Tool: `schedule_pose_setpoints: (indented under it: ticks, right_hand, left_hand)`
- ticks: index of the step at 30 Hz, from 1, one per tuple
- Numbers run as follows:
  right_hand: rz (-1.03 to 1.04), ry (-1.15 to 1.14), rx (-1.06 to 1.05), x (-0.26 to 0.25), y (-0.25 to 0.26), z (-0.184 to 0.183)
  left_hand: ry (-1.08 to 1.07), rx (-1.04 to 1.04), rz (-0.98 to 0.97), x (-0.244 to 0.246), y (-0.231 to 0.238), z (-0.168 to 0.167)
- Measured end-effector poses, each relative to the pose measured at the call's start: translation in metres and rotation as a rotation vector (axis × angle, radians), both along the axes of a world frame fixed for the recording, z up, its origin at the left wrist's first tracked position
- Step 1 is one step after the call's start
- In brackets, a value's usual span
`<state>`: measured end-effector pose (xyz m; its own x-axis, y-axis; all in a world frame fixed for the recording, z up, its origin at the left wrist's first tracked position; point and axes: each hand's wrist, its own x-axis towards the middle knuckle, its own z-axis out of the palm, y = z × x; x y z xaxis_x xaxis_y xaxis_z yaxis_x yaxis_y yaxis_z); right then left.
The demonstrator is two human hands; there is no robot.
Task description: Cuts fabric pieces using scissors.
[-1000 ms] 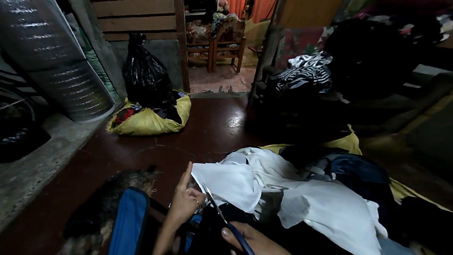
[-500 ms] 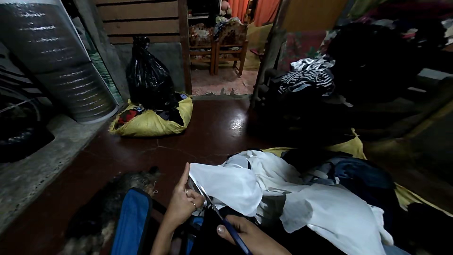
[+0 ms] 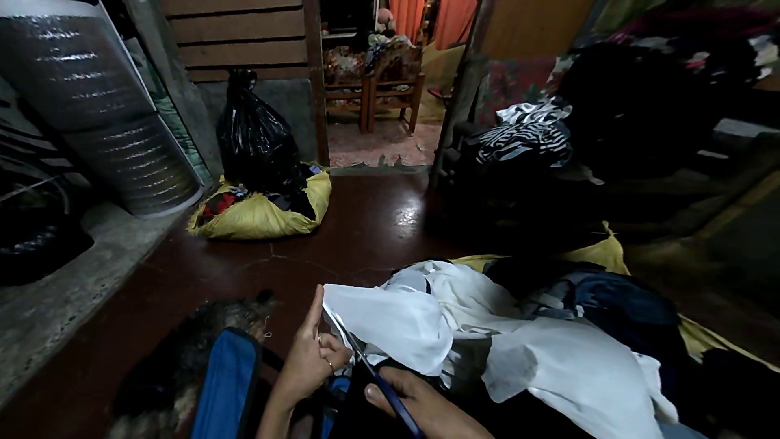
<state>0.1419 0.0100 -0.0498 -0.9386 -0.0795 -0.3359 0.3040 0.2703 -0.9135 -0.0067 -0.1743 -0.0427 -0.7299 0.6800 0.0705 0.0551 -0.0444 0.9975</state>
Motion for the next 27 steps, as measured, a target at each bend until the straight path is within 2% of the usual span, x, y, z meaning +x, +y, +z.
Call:
schedule_pose_setpoints:
  ticks: [8, 23, 27]
  right_hand:
    - [0.041, -0.002, 0.008, -0.0080, 0.0005, 0.0047]
    - [-0.055, -0.005, -0.055, -0.0087, -0.0029, 0.0059]
    - [-0.081, -0.021, -0.079, -0.0079, -0.0043, 0.0049]
  left_hand:
    - [-0.005, 0.059, -0.044, 0.0014, -0.0028, -0.0037]
    - [0.013, 0.089, -0.058, 0.0003, -0.0037, -0.0073]
    - [0.011, 0.117, -0.008, 0.0003, -0.0040, -0.0074]
